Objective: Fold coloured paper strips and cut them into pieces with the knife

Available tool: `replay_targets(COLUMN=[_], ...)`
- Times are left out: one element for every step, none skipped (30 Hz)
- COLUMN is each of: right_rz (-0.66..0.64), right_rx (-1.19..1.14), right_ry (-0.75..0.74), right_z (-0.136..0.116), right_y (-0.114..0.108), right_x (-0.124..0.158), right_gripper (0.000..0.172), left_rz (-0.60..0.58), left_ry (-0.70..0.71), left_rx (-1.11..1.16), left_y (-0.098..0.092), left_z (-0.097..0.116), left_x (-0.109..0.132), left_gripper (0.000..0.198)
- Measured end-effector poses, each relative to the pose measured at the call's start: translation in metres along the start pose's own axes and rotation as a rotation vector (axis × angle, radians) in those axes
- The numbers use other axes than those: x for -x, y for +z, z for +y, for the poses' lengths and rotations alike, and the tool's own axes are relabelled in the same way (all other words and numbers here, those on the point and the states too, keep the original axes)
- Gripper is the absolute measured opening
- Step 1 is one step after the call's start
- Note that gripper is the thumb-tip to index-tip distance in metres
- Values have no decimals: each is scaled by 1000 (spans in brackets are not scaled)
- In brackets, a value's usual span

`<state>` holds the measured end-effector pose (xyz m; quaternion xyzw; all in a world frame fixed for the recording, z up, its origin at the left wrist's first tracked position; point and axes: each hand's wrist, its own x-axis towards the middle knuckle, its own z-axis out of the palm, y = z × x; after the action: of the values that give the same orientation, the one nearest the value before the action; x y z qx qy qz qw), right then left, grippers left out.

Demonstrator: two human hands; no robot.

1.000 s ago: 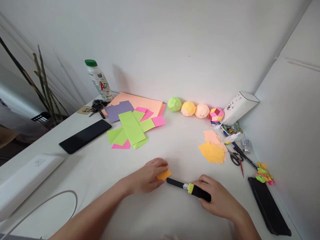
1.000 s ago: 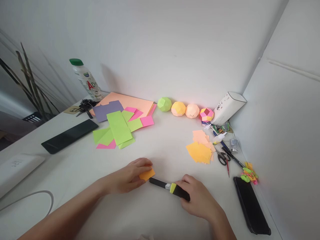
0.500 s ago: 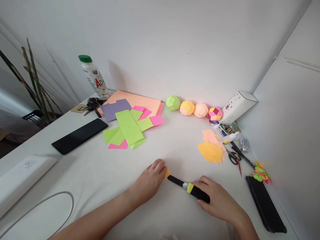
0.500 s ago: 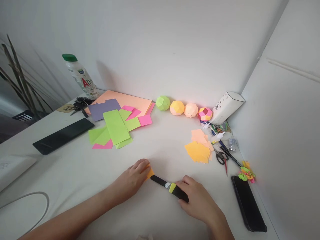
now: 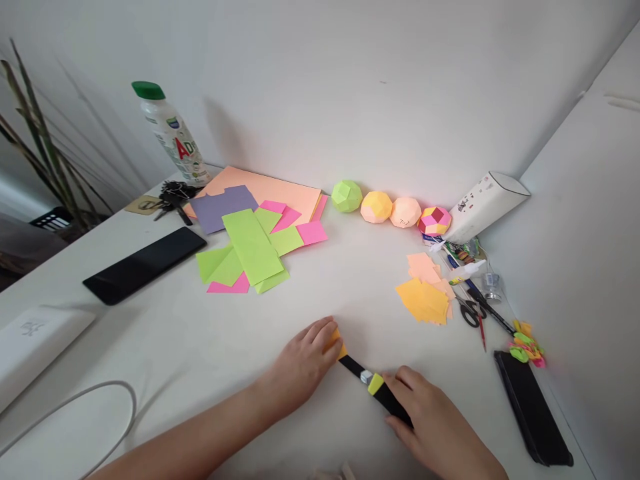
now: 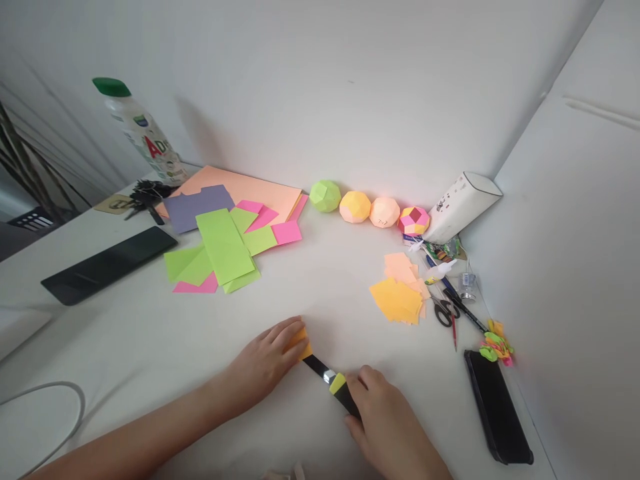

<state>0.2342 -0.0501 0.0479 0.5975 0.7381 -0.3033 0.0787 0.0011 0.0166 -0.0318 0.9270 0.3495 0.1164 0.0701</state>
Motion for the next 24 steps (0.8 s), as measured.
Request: replay_targets(right_rz=[5, 12, 20, 31, 45, 61, 76, 90, 101, 108, 111, 111, 110, 108, 104, 102, 103, 105, 111, 121, 133, 146, 159, 168], right_rx=[12, 23, 33, 42, 49, 55, 59, 63, 68, 72, 77, 82, 86, 89, 90, 92, 95, 99, 102, 104, 105, 105, 103, 103], right_ry=[-4, -11, -21, -34, -49, -64, -79, -89, -94, -97, -96, -96, -96, -98, -102, -102, -103, -104, -107, -111, -119, -130, -140, -146], right_z=[-1, -1, -1, -1, -1, -1, -1, -1, 0, 0, 0, 0, 1, 1, 2, 2, 3, 4, 4, 5, 5, 5, 5, 5], right_y=[1, 3, 4, 6, 7, 8, 9, 10, 11, 11, 11, 11, 10, 9, 9, 8, 8, 8, 9, 10, 10, 11, 12, 12], right_x=[0, -1, -1, -2, -2, -2, -3, -3, -3, -3, -3, -3, -3, -2, -2, -2, -2, -2, -2, -3, -3, -4, -4, -5], right_gripper=[45, 46, 48, 49, 50, 50, 50, 50, 49, 49, 49, 49, 49, 50, 49, 49, 49, 49, 49, 49, 50, 50, 49, 49], left_rz=[-12, -24, -30, -32, -32, -31, -35, -42, -54, -67, -75, -77, -74, -68, -62, -57, -54, -53, -53, -52, -49, -43, -35, -27], left_ry=[-5, -3, -1, 0, -1, -4, -9, -14, -20, -29, -38, -47, -53, -57, -56, -56, -57, -58, -57, -58, -61, -65, -68, -72], left_rx=[-6, -9, -8, -5, 1, 5, 6, 3, -6, -17, -24, -29, -30, -28, -26, -24, -24, -24, -23, -18, -10, 4, 20, 35], left_y=[0, -1, -1, -2, -2, -2, -2, -2, -2, -2, -1, -1, 0, 1, 1, 2, 3, 4, 4, 5, 5, 5, 5, 5], left_z=[0, 0, -1, -1, -1, -1, -1, -1, -1, -1, 0, 0, 0, 0, 0, 0, -1, -1, -1, 0, 0, 0, 0, 0], left_x=[0, 1, 1, 1, 1, 1, 1, 1, 1, 2, 2, 2, 2, 2, 3, 3, 3, 3, 3, 4, 4, 4, 5, 5], left_gripper=[32, 31, 30, 30, 29, 30, 30, 31, 32, 33, 34, 34, 34, 34, 33, 33, 32, 32, 31, 31, 30, 30, 29, 29])
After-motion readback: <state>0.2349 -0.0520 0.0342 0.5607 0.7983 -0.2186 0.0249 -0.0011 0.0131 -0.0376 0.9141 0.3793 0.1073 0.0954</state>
